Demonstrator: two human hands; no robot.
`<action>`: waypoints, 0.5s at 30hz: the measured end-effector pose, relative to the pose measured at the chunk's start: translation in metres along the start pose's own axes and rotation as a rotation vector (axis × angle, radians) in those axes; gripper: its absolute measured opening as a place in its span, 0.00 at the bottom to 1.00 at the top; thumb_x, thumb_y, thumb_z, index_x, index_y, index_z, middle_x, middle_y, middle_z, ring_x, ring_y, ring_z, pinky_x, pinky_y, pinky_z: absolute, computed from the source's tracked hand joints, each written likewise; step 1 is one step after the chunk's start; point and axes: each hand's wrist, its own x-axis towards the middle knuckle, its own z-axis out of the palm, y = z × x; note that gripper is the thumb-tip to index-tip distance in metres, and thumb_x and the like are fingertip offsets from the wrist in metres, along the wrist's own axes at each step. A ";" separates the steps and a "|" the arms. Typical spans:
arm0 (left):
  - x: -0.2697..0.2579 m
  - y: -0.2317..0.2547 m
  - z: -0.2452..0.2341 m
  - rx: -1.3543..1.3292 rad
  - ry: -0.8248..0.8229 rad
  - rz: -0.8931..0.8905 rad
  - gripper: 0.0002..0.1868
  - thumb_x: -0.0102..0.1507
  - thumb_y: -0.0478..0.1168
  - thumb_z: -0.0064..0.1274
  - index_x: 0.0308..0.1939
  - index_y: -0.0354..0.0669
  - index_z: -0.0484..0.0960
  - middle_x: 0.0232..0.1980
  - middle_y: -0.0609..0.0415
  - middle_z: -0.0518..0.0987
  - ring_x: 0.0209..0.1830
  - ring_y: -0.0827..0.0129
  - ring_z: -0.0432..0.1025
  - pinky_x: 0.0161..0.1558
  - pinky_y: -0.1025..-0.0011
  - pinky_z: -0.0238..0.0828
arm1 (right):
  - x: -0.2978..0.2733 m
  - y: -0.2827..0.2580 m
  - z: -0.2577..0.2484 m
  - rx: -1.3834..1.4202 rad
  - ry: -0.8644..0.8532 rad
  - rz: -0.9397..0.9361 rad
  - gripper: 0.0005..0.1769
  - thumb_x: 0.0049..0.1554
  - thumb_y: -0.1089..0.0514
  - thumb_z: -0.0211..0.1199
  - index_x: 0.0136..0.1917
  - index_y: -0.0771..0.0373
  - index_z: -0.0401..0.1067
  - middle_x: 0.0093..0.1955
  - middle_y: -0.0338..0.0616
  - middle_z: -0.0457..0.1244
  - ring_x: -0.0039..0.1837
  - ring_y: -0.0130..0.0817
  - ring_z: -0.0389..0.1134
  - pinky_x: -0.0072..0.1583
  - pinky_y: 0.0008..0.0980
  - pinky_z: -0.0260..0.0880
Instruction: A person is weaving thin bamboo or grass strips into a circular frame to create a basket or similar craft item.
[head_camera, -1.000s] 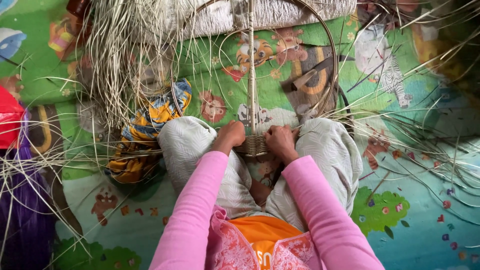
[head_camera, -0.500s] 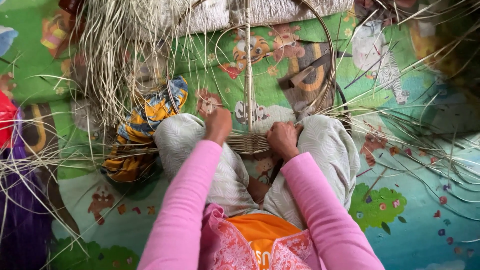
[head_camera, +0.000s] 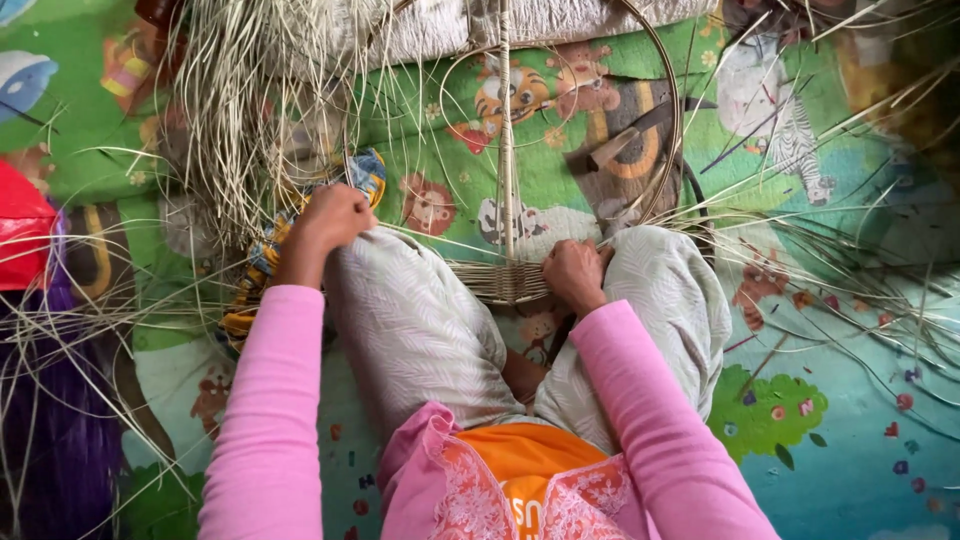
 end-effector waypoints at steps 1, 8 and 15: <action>-0.006 -0.008 -0.004 0.000 0.000 0.000 0.13 0.57 0.40 0.48 0.33 0.48 0.89 0.41 0.37 0.85 0.49 0.36 0.77 0.53 0.46 0.76 | 0.002 0.002 0.003 0.000 0.000 -0.001 0.16 0.52 0.45 0.58 0.42 0.51 0.82 0.47 0.54 0.73 0.61 0.52 0.70 0.68 0.54 0.59; -0.018 -0.124 0.074 -0.027 0.107 -0.208 0.12 0.65 0.36 0.50 0.43 0.56 0.88 0.48 0.46 0.84 0.57 0.45 0.75 0.58 0.53 0.76 | -0.010 -0.005 -0.020 -0.102 0.026 -0.029 0.16 0.55 0.46 0.55 0.44 0.49 0.82 0.46 0.48 0.73 0.63 0.48 0.67 0.71 0.55 0.49; -0.082 -0.123 0.117 -0.086 0.252 -0.114 0.16 0.58 0.39 0.58 0.49 0.38 0.86 0.54 0.33 0.81 0.56 0.35 0.75 0.65 0.46 0.71 | -0.010 -0.009 -0.031 -0.101 -0.003 -0.006 0.16 0.53 0.49 0.57 0.42 0.57 0.82 0.48 0.54 0.73 0.63 0.52 0.68 0.70 0.56 0.52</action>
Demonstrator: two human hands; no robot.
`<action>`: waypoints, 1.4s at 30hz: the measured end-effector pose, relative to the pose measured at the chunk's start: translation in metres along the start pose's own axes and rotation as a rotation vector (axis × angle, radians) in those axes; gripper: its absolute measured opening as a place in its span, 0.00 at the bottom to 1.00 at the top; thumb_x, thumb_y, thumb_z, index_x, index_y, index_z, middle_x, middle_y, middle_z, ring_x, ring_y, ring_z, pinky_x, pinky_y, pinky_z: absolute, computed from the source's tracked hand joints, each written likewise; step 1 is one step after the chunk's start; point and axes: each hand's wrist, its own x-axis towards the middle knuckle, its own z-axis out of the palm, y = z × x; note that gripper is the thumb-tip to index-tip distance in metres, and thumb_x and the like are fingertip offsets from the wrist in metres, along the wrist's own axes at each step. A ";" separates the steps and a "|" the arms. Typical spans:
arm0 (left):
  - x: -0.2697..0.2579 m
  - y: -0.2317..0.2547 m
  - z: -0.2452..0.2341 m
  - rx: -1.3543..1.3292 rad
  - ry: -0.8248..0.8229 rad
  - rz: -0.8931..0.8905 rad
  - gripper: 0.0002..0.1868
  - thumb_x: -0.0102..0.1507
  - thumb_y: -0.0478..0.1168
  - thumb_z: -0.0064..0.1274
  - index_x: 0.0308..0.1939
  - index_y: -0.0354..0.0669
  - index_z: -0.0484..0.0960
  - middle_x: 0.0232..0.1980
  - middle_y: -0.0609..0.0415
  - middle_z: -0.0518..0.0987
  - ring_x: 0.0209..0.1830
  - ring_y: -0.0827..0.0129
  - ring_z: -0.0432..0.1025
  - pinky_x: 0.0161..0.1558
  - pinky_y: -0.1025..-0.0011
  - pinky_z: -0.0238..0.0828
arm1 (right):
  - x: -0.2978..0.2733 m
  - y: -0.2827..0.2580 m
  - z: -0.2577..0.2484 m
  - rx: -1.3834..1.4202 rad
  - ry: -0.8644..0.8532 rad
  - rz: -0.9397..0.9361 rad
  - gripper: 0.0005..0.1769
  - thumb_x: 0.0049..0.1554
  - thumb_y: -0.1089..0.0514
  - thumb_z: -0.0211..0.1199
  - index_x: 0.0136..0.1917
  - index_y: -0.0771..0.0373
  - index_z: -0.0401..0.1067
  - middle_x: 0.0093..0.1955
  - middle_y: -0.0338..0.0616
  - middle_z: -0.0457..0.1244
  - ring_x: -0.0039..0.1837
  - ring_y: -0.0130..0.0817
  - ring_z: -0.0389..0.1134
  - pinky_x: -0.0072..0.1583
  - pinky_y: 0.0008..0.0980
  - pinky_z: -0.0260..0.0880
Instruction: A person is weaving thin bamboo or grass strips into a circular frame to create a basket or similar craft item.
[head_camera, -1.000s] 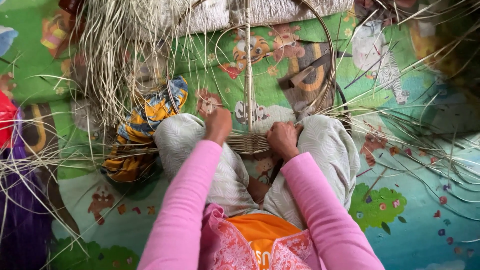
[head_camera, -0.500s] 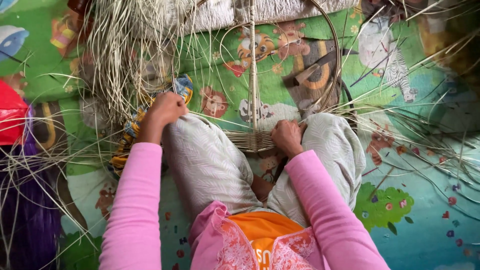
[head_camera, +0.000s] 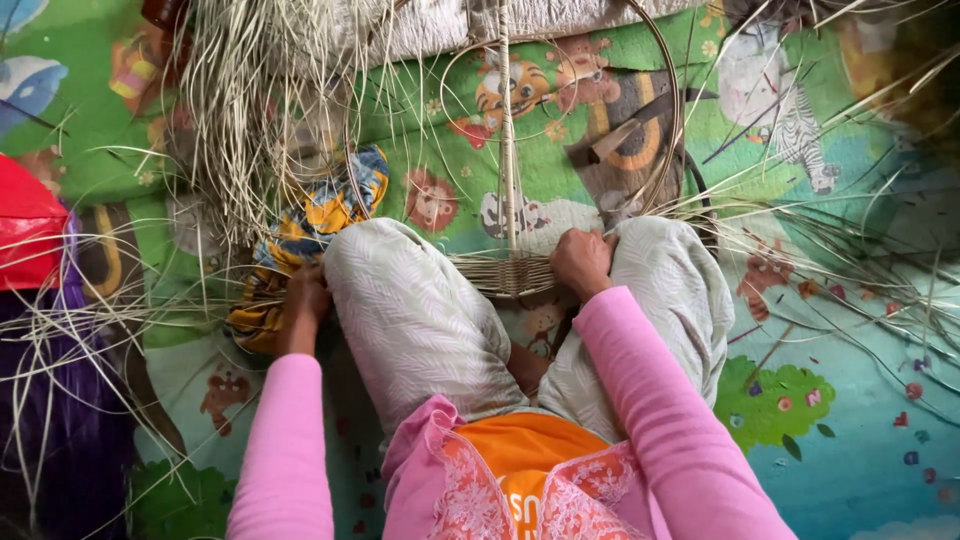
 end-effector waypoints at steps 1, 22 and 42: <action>-0.007 -0.007 0.002 0.001 0.001 -0.001 0.16 0.58 0.39 0.58 0.49 0.38 0.86 0.54 0.33 0.81 0.56 0.35 0.75 0.65 0.46 0.71 | -0.005 -0.005 -0.009 0.001 0.000 -0.001 0.16 0.53 0.49 0.57 0.42 0.57 0.82 0.48 0.54 0.73 0.63 0.52 0.68 0.70 0.56 0.52; -0.025 0.014 -0.008 -0.115 -0.027 -0.172 0.09 0.57 0.39 0.59 0.40 0.46 0.89 0.39 0.40 0.83 0.49 0.42 0.77 0.55 0.51 0.76 | 0.018 0.010 -0.008 -0.041 -0.130 0.028 0.23 0.52 0.51 0.60 0.54 0.68 0.80 0.56 0.60 0.72 0.64 0.58 0.71 0.69 0.51 0.60; -0.030 0.047 -0.040 -0.158 0.134 -0.074 0.12 0.60 0.33 0.59 0.46 0.29 0.85 0.44 0.31 0.75 0.51 0.29 0.73 0.56 0.42 0.72 | 0.033 0.058 -0.097 -0.110 0.060 -0.087 0.12 0.56 0.46 0.61 0.49 0.38 0.83 0.50 0.43 0.73 0.63 0.50 0.69 0.63 0.48 0.66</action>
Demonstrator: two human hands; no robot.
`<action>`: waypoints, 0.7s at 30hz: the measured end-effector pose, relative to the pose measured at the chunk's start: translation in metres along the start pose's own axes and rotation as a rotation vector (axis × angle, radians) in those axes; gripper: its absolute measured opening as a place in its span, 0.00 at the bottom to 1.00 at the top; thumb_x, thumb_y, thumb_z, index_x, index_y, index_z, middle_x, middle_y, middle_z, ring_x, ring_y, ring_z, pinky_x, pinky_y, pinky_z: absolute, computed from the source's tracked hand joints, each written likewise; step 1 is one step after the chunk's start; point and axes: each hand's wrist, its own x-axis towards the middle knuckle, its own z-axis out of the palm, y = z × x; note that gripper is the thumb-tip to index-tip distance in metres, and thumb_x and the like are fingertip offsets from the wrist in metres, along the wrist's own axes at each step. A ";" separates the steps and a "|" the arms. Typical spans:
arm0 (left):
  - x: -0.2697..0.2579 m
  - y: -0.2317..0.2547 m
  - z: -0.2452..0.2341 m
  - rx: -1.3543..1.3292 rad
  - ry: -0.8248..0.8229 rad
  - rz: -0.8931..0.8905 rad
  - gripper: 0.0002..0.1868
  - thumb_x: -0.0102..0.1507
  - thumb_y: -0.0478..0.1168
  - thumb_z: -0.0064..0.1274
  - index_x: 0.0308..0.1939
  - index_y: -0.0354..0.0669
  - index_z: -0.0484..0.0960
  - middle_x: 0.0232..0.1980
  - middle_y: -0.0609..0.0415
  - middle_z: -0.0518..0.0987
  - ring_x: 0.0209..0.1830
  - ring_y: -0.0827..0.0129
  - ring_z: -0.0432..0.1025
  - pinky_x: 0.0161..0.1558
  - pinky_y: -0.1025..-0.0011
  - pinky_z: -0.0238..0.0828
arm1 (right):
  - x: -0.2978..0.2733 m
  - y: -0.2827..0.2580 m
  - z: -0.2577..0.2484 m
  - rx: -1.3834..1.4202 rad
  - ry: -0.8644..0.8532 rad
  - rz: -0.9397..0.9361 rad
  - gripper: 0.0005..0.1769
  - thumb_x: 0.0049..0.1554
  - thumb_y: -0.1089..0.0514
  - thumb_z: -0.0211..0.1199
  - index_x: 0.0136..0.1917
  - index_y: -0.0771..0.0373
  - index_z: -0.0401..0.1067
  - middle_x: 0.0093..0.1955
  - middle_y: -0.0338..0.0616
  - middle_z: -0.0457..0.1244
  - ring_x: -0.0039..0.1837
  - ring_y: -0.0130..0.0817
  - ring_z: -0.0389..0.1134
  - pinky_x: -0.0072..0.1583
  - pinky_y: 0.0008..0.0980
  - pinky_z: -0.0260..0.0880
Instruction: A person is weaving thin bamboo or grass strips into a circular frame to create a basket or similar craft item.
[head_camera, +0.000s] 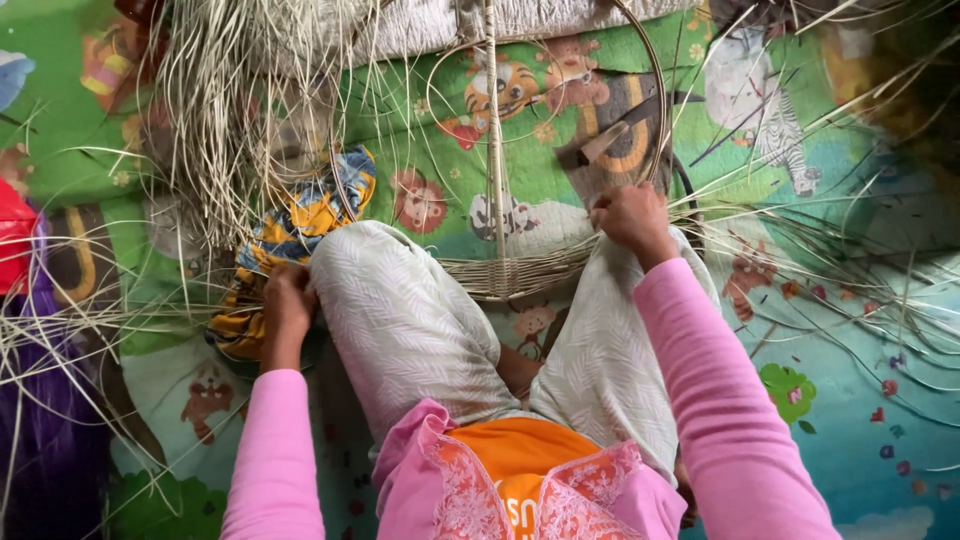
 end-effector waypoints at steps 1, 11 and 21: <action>0.005 -0.002 0.003 -0.002 -0.001 0.002 0.12 0.60 0.33 0.59 0.46 0.29 0.85 0.44 0.31 0.75 0.51 0.29 0.73 0.56 0.42 0.72 | 0.003 0.000 0.011 -0.001 0.002 0.003 0.12 0.56 0.46 0.61 0.49 0.38 0.83 0.50 0.43 0.73 0.63 0.50 0.69 0.63 0.48 0.66; 0.023 0.079 -0.020 -0.161 0.705 0.237 0.21 0.55 0.31 0.62 0.52 0.45 0.83 0.50 0.50 0.69 0.49 0.49 0.74 0.52 0.57 0.72 | -0.002 -0.062 0.061 -0.049 -0.172 -0.226 0.08 0.56 0.42 0.66 0.49 0.33 0.81 0.55 0.37 0.70 0.67 0.43 0.63 0.67 0.50 0.60; 0.027 0.161 -0.006 -0.367 0.618 0.385 0.18 0.58 0.28 0.58 0.52 0.42 0.81 0.51 0.50 0.66 0.50 0.56 0.68 0.46 0.64 0.70 | 0.004 -0.063 0.102 -0.050 -0.127 -0.298 0.11 0.53 0.38 0.69 0.48 0.37 0.82 0.53 0.38 0.69 0.64 0.40 0.64 0.63 0.44 0.64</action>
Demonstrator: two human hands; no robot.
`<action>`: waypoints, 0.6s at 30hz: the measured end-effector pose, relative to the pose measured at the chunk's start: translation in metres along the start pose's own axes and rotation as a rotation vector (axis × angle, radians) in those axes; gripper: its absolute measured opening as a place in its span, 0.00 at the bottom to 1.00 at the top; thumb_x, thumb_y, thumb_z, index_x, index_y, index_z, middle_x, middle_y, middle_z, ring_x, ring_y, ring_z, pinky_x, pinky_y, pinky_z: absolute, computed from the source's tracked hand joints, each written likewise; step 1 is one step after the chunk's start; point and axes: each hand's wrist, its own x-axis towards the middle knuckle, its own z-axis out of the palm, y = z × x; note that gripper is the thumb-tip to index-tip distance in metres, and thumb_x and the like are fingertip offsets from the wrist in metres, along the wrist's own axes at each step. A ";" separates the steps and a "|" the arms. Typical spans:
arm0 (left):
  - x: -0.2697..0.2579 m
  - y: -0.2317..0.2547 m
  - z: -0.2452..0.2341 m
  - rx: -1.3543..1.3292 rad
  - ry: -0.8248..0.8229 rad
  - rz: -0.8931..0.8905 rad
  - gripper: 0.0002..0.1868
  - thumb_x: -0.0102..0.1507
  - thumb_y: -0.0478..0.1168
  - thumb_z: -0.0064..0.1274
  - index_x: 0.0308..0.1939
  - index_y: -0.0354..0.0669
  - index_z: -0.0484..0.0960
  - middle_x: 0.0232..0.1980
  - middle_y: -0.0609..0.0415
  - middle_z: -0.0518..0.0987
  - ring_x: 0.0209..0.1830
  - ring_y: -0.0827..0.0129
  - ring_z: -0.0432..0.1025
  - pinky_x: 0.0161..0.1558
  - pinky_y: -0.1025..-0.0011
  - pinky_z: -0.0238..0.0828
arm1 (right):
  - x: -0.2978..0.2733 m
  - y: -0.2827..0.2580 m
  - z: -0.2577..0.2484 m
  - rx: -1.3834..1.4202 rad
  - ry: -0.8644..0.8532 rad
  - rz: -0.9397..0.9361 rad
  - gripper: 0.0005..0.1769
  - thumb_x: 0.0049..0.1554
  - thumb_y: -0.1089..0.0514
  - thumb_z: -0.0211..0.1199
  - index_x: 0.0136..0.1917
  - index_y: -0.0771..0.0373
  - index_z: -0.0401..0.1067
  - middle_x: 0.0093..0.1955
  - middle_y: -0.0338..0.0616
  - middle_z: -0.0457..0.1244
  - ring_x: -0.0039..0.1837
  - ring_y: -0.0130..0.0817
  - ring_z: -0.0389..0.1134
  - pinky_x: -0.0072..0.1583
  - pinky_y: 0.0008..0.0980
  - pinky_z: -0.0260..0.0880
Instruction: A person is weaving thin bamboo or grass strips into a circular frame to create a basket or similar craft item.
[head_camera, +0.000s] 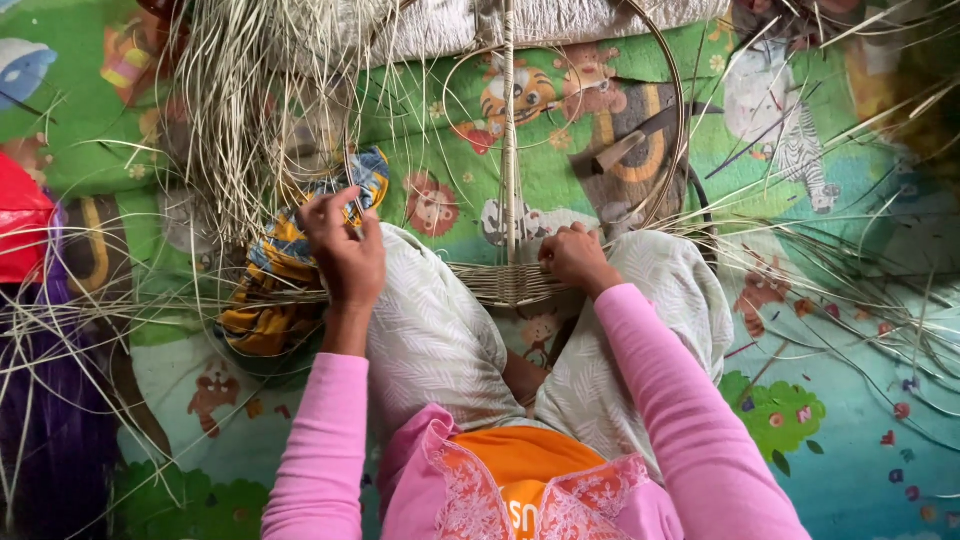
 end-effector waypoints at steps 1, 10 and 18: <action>-0.002 0.008 0.006 0.001 0.000 -0.001 0.18 0.58 0.28 0.58 0.52 0.42 0.81 0.51 0.50 0.66 0.50 0.56 0.68 0.46 0.64 0.70 | -0.003 -0.004 -0.005 0.000 -0.001 -0.001 0.11 0.53 0.38 0.69 0.48 0.37 0.82 0.53 0.38 0.69 0.64 0.40 0.64 0.63 0.44 0.64; -0.030 0.053 0.069 -0.208 -0.292 -0.247 0.19 0.56 0.35 0.57 0.53 0.43 0.81 0.48 0.44 0.75 0.50 0.46 0.75 0.48 0.58 0.77 | -0.006 -0.005 -0.005 0.051 -0.035 -0.031 0.11 0.56 0.39 0.66 0.47 0.43 0.81 0.51 0.43 0.69 0.62 0.45 0.65 0.62 0.46 0.67; -0.074 -0.003 0.141 -0.122 -0.870 -0.765 0.34 0.57 0.45 0.60 0.67 0.45 0.70 0.58 0.44 0.77 0.28 0.65 0.81 0.26 0.73 0.82 | -0.022 -0.013 -0.038 0.110 -0.025 0.020 0.13 0.54 0.43 0.66 0.52 0.39 0.81 0.53 0.42 0.70 0.63 0.44 0.67 0.63 0.47 0.67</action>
